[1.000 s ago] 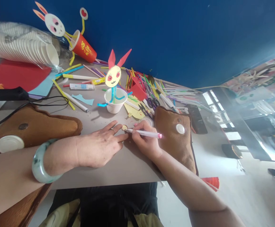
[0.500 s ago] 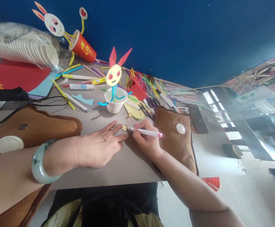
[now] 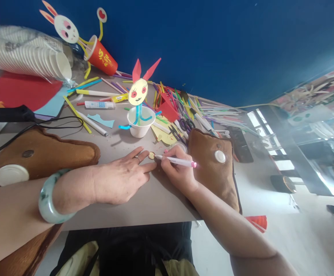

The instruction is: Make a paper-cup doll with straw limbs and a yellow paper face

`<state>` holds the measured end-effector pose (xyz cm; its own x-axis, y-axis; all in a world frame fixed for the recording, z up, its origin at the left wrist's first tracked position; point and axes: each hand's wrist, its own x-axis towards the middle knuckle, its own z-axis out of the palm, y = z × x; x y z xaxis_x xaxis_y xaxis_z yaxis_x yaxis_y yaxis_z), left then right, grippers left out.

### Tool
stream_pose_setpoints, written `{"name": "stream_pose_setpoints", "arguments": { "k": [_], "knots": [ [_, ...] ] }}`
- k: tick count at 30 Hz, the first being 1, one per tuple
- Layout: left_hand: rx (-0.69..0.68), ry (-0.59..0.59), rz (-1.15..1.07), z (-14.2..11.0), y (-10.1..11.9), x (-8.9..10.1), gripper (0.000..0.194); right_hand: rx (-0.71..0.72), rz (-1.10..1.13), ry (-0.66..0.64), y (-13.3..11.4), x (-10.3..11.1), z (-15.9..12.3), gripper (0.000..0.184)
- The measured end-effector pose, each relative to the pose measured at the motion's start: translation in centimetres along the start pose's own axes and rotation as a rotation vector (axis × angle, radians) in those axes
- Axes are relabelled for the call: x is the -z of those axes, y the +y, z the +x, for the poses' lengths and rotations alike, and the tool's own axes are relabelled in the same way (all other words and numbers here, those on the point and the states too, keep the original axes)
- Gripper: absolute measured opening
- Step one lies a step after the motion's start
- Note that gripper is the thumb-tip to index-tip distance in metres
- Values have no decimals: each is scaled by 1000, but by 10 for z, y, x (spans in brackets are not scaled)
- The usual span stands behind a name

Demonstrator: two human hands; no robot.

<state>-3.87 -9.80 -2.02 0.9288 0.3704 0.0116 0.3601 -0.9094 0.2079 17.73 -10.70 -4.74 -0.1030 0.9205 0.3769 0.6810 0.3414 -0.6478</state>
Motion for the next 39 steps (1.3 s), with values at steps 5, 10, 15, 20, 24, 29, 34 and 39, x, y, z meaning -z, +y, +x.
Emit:
{"name": "stream_pose_setpoints", "arguments": {
  "k": [5,10,15,20,24,29,34,39],
  "knots": [
    [10,-9,-10,1,0,0,29,10,18,-10,-1,1,-1,11],
    [5,42,-22,0,0,-3,31,14,22,-15,-1,1,-1,11],
    [11,6,-31,1,1,0,29,19,18,1,0,0,-1,11],
    [25,4,-33,-1,4,3,28,17,24,-5,-1,0,-1,12],
    [17,43,-29,-3,4,2,23,18,23,-7,-1,0,0,13],
    [15,23,-30,-2,3,4,18,38,43,4,-2,0,0,13],
    [-18,59,6,-4,2,3,21,34,58,-2,-3,0,0,12],
    [-28,72,13,-5,2,2,22,21,62,-8,-2,0,0,12]
  ]
}}
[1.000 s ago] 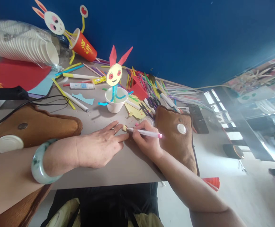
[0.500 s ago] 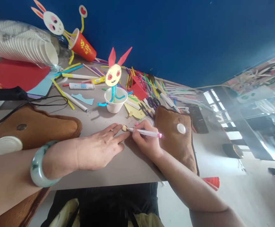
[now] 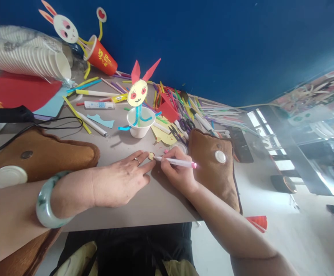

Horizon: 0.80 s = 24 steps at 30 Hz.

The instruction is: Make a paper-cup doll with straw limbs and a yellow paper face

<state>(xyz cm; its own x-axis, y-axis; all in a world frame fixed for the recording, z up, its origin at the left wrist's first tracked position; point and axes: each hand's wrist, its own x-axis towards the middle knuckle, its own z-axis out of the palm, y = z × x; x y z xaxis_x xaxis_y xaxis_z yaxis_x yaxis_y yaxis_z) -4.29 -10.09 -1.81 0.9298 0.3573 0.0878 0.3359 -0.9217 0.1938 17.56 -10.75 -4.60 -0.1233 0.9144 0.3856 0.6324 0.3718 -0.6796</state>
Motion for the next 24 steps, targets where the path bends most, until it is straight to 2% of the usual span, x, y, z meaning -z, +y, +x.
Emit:
{"name": "stream_pose_setpoints", "arguments": {
  "k": [20,24],
  "knots": [
    [23,-44,-9,3,1,2,27,-3,26,-22,-1,0,-1,10],
    [19,-56,-4,2,1,2,22,-10,28,26,0,-1,-1,12]
  ]
}}
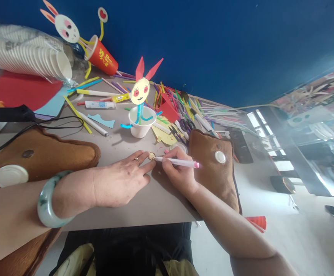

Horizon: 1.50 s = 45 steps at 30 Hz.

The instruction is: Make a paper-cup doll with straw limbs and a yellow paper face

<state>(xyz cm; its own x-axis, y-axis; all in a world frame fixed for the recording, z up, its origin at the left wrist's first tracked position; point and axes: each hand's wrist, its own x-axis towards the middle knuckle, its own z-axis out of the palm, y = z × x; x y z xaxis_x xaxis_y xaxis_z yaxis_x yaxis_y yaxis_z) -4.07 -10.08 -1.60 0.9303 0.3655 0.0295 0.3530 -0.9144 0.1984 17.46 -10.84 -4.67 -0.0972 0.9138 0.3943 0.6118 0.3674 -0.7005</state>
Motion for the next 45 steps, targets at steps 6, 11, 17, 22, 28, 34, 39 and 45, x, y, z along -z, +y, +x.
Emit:
{"name": "stream_pose_setpoints", "arguments": {
  "k": [6,11,17,22,28,34,39,45],
  "knots": [
    [-3,22,-1,-1,0,-1,22,-7,0,7,0,-1,0,12],
    [-6,22,-15,0,1,-1,29,-11,0,-15,0,-1,1,11],
    [-8,14,-19,0,0,-1,29,-18,-6,-25,1,0,-1,10],
    [-10,17,-31,0,0,0,28,-26,-9,-54,1,0,-1,11],
    [-14,49,-22,-1,0,-3,29,-29,-10,-65,0,0,0,12],
    [-15,58,-31,-1,0,-3,31,-26,-19,-65,0,1,0,11],
    [-16,54,-35,0,1,-2,30,-8,-20,-58,-1,1,1,11],
    [-11,22,-6,-1,1,1,26,-33,-42,-68,-1,1,0,11]
  ]
}}
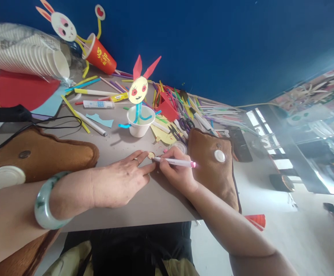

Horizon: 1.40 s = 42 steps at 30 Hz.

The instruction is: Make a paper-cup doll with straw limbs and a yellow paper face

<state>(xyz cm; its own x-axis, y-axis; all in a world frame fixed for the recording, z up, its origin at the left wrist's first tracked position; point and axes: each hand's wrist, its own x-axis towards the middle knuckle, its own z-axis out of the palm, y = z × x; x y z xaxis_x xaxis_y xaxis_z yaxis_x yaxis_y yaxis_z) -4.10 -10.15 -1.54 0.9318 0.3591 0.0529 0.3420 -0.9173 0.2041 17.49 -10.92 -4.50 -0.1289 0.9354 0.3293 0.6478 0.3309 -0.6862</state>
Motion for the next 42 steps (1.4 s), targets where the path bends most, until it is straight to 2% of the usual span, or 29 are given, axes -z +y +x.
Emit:
{"name": "stream_pose_setpoints", "arguments": {
  "k": [9,15,22,42],
  "knots": [
    [13,31,-28,2,0,-7,26,-14,-1,118,4,-1,0,12],
    [5,-19,6,1,1,1,27,23,-19,100,4,-2,0,12],
    [19,47,-12,0,1,-7,24,23,-34,81,3,-1,0,11],
    [12,-7,4,-1,1,-3,30,36,10,64,1,-1,-1,11]
  ]
}}
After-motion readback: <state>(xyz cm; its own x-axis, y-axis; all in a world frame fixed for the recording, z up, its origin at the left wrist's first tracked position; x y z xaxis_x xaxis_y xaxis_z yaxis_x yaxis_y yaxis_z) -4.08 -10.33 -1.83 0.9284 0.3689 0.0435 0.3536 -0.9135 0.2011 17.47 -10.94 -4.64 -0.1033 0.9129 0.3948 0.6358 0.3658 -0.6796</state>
